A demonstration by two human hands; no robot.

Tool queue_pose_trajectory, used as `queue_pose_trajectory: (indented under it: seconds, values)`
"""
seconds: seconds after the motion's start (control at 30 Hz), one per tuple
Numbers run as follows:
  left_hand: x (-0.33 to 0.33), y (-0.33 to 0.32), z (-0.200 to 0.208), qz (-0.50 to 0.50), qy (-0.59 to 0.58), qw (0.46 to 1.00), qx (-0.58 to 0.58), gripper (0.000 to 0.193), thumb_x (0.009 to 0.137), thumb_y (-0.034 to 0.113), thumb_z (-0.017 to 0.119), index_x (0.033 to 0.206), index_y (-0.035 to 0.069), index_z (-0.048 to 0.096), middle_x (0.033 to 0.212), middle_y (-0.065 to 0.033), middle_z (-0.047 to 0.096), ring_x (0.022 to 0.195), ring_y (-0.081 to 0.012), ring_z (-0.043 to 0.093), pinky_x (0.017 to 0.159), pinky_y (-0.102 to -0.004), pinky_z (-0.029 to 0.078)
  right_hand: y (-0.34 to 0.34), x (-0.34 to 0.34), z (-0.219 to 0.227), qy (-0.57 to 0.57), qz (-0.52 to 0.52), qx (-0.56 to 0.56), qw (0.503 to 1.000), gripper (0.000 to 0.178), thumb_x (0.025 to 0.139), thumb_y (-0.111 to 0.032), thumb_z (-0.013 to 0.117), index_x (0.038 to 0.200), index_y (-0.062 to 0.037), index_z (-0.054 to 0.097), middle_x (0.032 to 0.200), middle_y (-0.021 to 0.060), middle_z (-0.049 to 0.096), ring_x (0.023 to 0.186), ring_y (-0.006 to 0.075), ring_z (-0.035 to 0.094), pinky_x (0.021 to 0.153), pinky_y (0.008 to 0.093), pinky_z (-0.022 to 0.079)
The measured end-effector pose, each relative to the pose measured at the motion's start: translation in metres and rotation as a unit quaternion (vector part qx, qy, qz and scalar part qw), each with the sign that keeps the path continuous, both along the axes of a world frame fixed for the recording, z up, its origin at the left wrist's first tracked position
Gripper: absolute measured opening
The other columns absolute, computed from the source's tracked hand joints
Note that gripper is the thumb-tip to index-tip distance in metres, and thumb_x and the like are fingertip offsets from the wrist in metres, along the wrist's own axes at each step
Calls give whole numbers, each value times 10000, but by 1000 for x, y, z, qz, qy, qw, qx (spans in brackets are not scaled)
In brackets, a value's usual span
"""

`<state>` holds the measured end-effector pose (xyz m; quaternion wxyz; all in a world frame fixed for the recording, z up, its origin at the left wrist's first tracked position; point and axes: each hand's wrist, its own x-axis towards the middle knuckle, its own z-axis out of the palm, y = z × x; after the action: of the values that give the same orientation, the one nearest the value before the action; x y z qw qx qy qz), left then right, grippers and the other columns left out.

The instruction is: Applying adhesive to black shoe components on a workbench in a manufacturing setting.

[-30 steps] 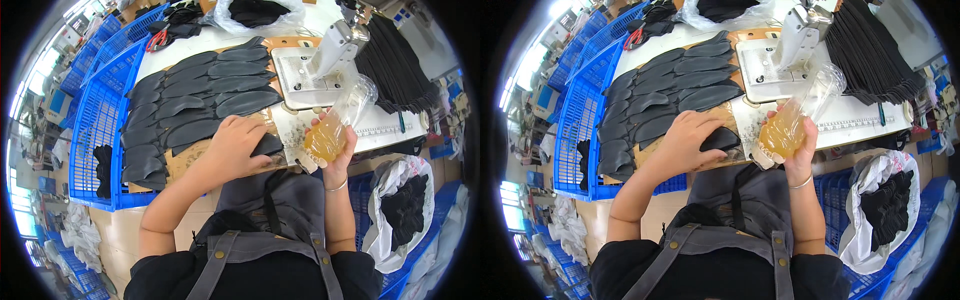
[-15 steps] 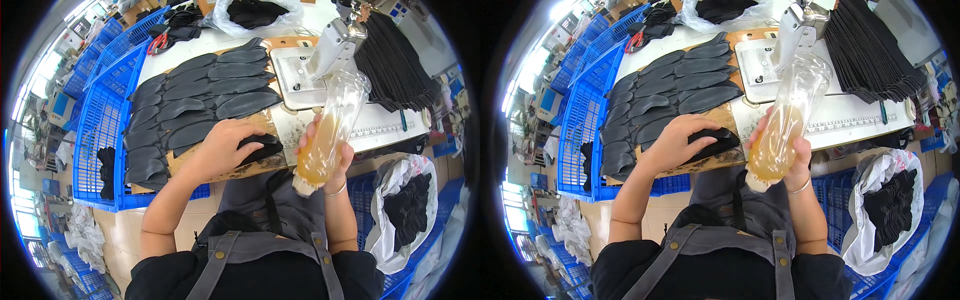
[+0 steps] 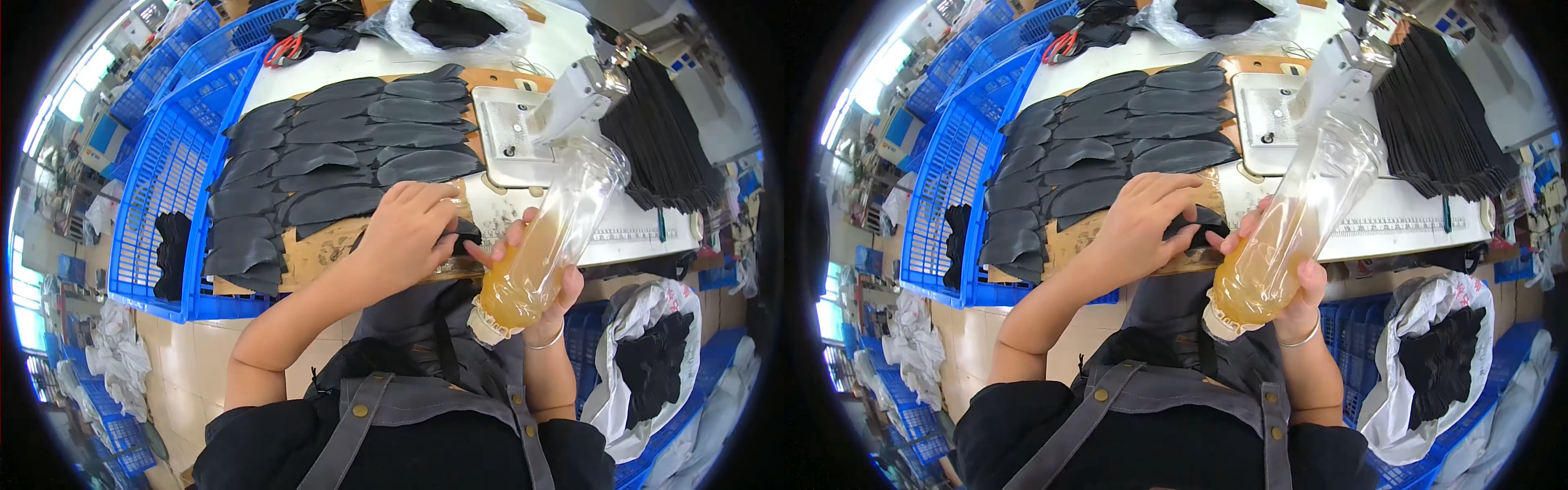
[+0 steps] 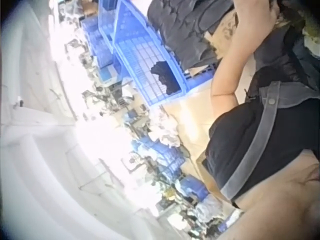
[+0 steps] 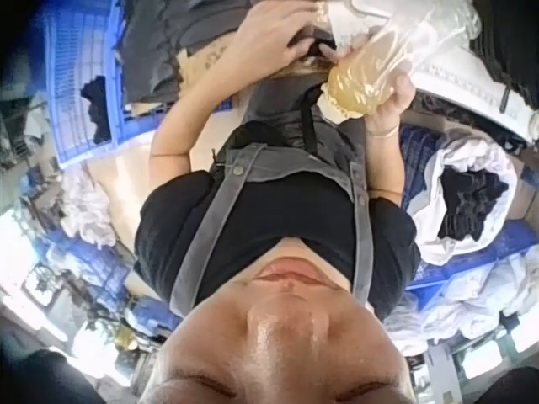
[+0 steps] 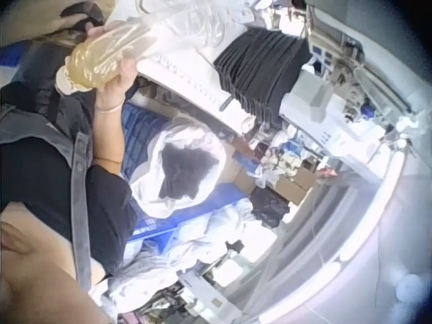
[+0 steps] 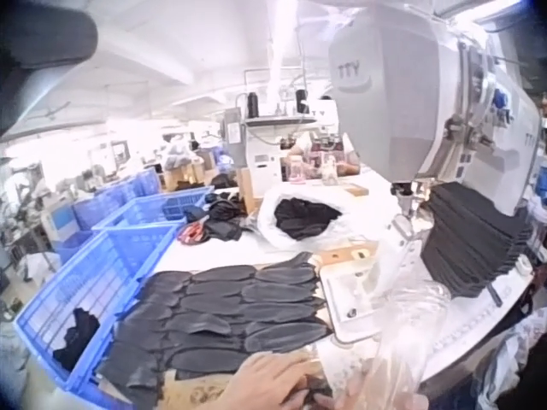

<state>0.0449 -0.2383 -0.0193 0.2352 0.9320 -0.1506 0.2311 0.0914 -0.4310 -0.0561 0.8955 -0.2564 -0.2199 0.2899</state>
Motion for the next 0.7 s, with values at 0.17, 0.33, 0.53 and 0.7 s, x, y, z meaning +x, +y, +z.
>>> queue_pose_trajectory:
  seconds: [0.17,0.33,0.53,0.7]
  values:
    - [-1,6,-4,28,2,994,-109,141,692,83,668,744,40,544,1053,-126,598,977,-302,556,859,-375,417,4,-12,2,2,-67,-34,997,711,783,-479,532,1324,-71,315,1047,69,471,966,224,539,1010,580,315]
    - [-43,64,27,167,49,819,-547,142,800,123,660,896,25,624,878,-40,634,807,-103,583,749,-250,460,-5,-4,-7,-15,-38,8,999,700,816,-472,507,1343,-61,302,1126,76,479,1002,232,547,1023,621,257]
    - [-103,172,50,279,-255,780,-498,126,798,104,678,894,38,628,841,-15,624,737,-81,551,698,-229,441,0,-1,-3,-29,-37,-6,999,685,825,-449,526,1333,-47,304,1096,72,471,998,220,538,1028,612,260]
    - [-88,192,30,403,-285,860,-130,85,747,80,685,745,40,610,895,-95,643,787,-185,593,751,-292,451,1,-2,-1,-27,-37,-4,999,683,825,-447,533,1331,-50,304,1095,70,471,993,220,538,1031,608,257]
